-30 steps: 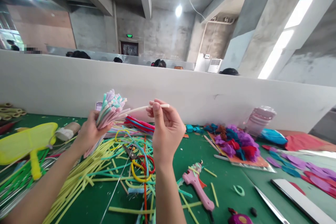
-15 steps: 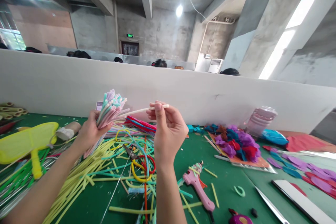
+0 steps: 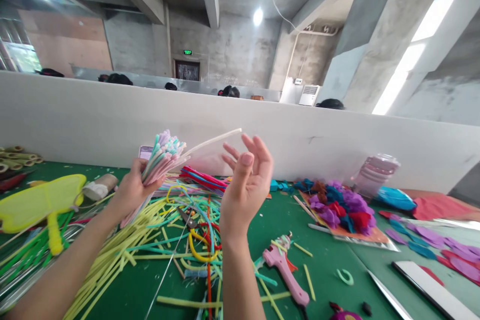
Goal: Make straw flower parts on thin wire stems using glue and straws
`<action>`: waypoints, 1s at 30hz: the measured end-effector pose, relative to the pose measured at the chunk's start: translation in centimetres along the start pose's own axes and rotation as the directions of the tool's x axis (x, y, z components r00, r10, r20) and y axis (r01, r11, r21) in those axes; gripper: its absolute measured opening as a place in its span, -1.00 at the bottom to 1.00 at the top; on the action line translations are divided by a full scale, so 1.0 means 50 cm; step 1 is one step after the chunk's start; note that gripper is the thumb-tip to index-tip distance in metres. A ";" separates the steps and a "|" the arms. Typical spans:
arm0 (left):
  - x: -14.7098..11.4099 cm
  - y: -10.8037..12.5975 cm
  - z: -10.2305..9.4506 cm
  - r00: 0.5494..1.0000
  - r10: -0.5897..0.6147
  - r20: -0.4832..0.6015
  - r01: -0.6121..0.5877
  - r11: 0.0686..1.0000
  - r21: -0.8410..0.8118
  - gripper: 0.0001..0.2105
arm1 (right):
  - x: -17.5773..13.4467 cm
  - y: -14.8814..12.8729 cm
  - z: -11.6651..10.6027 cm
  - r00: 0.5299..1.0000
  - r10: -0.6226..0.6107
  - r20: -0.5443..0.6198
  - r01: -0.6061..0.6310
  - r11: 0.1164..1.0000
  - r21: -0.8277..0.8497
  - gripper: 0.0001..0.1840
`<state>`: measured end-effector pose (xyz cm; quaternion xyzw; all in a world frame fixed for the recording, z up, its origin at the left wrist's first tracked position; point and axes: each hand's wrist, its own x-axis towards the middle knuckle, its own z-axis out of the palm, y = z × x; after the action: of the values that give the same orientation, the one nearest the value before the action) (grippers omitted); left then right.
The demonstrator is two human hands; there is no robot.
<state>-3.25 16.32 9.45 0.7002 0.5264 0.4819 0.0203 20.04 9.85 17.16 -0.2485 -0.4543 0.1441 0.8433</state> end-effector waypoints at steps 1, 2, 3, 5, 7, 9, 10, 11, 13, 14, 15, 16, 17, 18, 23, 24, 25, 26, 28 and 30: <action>0.000 0.000 0.002 1.000 0.006 -0.008 -0.006 1.000 -0.004 -0.65 | 0.000 -0.003 0.003 0.999 -0.033 -0.034 0.033 0.999 0.011 -0.59; -0.001 0.000 0.005 1.000 0.013 -0.026 -0.013 1.000 -0.005 -0.65 | 0.000 -0.008 0.007 0.995 -0.072 -0.074 0.073 0.997 0.006 -0.60; -0.001 -0.001 0.009 0.998 0.020 -0.060 -0.020 1.000 -0.004 -0.64 | -0.002 -0.013 0.011 0.986 -0.118 -0.120 0.118 0.993 -0.013 -0.63; -0.003 -0.002 0.020 0.986 0.034 -0.162 -0.035 0.999 -0.007 -0.60 | -0.009 -0.027 0.020 0.953 -0.220 -0.208 0.210 0.975 -0.069 -0.70; -0.005 -0.001 0.030 0.964 0.059 -0.259 -0.064 0.998 -0.014 -0.55 | -0.020 -0.039 0.026 0.924 -0.300 -0.236 0.286 0.954 -0.095 -0.79; -0.007 0.003 0.037 0.947 0.106 -0.303 -0.115 0.993 -0.012 -0.51 | -0.034 -0.046 0.027 0.934 -0.323 -0.154 0.316 0.946 -0.064 -0.94; -0.008 0.006 0.039 0.945 0.128 -0.302 -0.138 0.990 -0.012 -0.51 | -0.040 -0.046 0.026 0.949 -0.309 -0.060 0.306 0.951 -0.047 -0.81; -0.009 0.008 0.041 0.943 0.144 -0.299 -0.155 0.988 -0.015 -0.52 | -0.045 -0.044 0.025 0.958 -0.281 0.061 0.284 0.958 -0.042 -0.69; -0.010 0.011 0.042 0.941 0.165 -0.297 -0.180 0.983 -0.026 -0.55 | -0.053 -0.033 0.025 0.927 -0.182 0.328 0.222 0.971 -0.088 -0.62; -0.011 0.012 0.043 0.939 0.174 -0.298 -0.192 0.981 -0.035 -0.56 | -0.057 -0.025 0.028 0.893 -0.121 0.434 0.195 0.972 -0.131 -0.68; -0.012 0.011 0.044 0.936 0.186 -0.300 -0.208 0.977 -0.042 -0.57 | -0.059 -0.015 0.031 0.860 -0.062 0.507 0.175 0.968 -0.178 -0.78; -0.013 0.010 0.045 0.932 0.204 -0.300 -0.226 0.973 -0.043 -0.58 | -0.062 -0.005 0.036 0.835 -0.016 0.550 0.165 0.961 -0.223 -0.81; -0.015 0.007 0.046 0.929 0.226 -0.293 -0.248 0.968 -0.041 -0.61 | -0.066 0.005 0.042 0.820 0.015 0.572 0.162 0.953 -0.257 -0.75; -0.016 0.005 0.048 0.927 0.246 -0.283 -0.268 0.963 -0.040 -0.65 | -0.069 0.014 0.047 0.814 0.033 0.580 0.163 0.946 -0.281 -0.67; -0.019 -0.003 0.055 0.913 0.282 -0.295 -0.310 0.949 -0.052 -0.60 | -0.084 0.029 0.060 0.840 0.039 0.541 0.121 0.959 -0.257 -0.66; -0.019 -0.002 0.056 0.909 0.279 -0.310 -0.309 0.949 -0.053 -0.59 | -0.085 0.027 0.060 0.848 0.050 0.528 0.092 0.967 -0.238 -0.66; -0.018 0.000 0.057 0.904 0.276 -0.326 -0.309 0.949 -0.053 -0.59 | -0.086 0.024 0.060 0.850 0.062 0.524 0.064 0.974 -0.218 -0.68; -0.017 0.003 0.057 0.899 0.272 -0.342 -0.308 0.950 -0.054 -0.60 | -0.086 0.020 0.060 0.844 0.077 0.531 0.039 0.978 -0.203 -0.70; -0.016 0.009 0.057 0.891 0.258 -0.373 -0.301 0.952 -0.060 -0.60 | -0.085 0.016 0.059 0.812 0.113 0.572 0.002 0.980 -0.197 -0.78; -0.016 0.015 0.056 0.890 0.244 -0.385 -0.292 0.954 -0.069 -0.59 | -0.085 0.016 0.060 0.774 0.146 0.616 -0.018 0.978 -0.208 -0.84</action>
<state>-0.75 16.70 7.82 0.6595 0.3875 0.6359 -0.1026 15.18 9.40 15.18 -0.2853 -0.7096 0.2113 0.6086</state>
